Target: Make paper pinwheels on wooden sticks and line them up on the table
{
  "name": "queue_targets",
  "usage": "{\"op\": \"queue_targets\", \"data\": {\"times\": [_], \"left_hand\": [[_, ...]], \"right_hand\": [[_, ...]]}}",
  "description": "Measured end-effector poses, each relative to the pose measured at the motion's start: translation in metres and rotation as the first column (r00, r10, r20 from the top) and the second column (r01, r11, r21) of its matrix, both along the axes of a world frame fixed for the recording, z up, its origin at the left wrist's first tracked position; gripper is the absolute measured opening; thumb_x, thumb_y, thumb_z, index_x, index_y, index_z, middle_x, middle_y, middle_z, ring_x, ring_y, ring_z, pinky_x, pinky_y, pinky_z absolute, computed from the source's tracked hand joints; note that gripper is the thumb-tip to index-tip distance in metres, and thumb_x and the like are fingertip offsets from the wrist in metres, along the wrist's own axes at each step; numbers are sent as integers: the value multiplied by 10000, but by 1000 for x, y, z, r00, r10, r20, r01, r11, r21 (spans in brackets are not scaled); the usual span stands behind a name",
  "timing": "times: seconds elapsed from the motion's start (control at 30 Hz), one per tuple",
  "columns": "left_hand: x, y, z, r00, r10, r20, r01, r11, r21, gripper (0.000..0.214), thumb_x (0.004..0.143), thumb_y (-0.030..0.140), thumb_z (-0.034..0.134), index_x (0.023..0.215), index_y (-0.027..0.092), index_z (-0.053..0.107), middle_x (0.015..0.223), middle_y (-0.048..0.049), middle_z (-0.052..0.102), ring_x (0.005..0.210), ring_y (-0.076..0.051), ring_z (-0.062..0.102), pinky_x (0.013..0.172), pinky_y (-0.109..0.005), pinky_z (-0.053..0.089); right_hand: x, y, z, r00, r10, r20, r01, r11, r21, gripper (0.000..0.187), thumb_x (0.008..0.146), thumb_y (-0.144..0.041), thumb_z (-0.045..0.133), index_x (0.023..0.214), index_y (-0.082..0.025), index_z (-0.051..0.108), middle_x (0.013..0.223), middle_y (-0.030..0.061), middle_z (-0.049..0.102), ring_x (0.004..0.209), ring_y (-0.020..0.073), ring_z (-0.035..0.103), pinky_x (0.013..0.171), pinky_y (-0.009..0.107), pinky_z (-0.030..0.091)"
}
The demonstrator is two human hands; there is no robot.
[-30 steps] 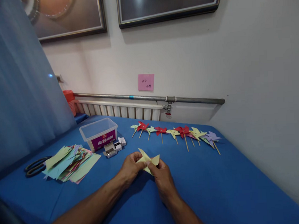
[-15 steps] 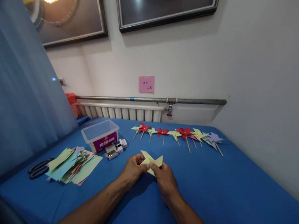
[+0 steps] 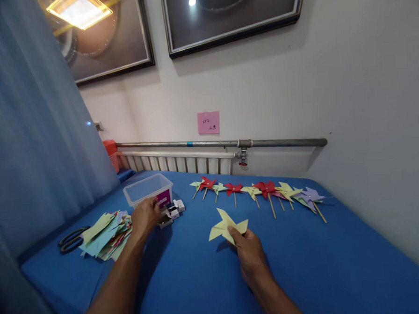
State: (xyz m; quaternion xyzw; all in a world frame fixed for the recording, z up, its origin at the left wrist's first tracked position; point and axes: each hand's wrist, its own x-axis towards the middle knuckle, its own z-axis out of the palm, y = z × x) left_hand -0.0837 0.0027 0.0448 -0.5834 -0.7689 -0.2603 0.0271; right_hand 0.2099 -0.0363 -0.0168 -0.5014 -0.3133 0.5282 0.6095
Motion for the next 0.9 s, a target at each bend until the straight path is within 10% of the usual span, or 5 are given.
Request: {"op": "queue_targets", "data": {"times": [0.2,0.43,0.9], "left_hand": [[-10,-6,-6,996,-50,-78,34,982,-185,262,906,237,543,1028,162,762,1023,-199,766,959,-331,705,806,-368,464],[-20,9,-24,983,21,184,7,989,-150,58,772,232,692,782,184,724,801,-130,749,804,-291,687,719,-340,458],[0,6,-20,868,-280,409,344,935,-90,104,707,70,658,742,162,693,631,21,647,628,-145,578,575,-232,332]], "right_hand": [[1,-2,-3,999,15,33,-15,1000,0,311,636,-402,858,820,-173,757,737,34,764,715,247,710,661,341,562],[-1,1,-5,998,32,56,-31,999,-5,318,611,-438,844,783,-186,753,725,50,771,700,256,705,656,349,547],[0,-1,-5,996,26,85,-25,1000,-15,316,616,-428,845,794,-182,759,706,37,764,694,242,702,661,332,540]]}}
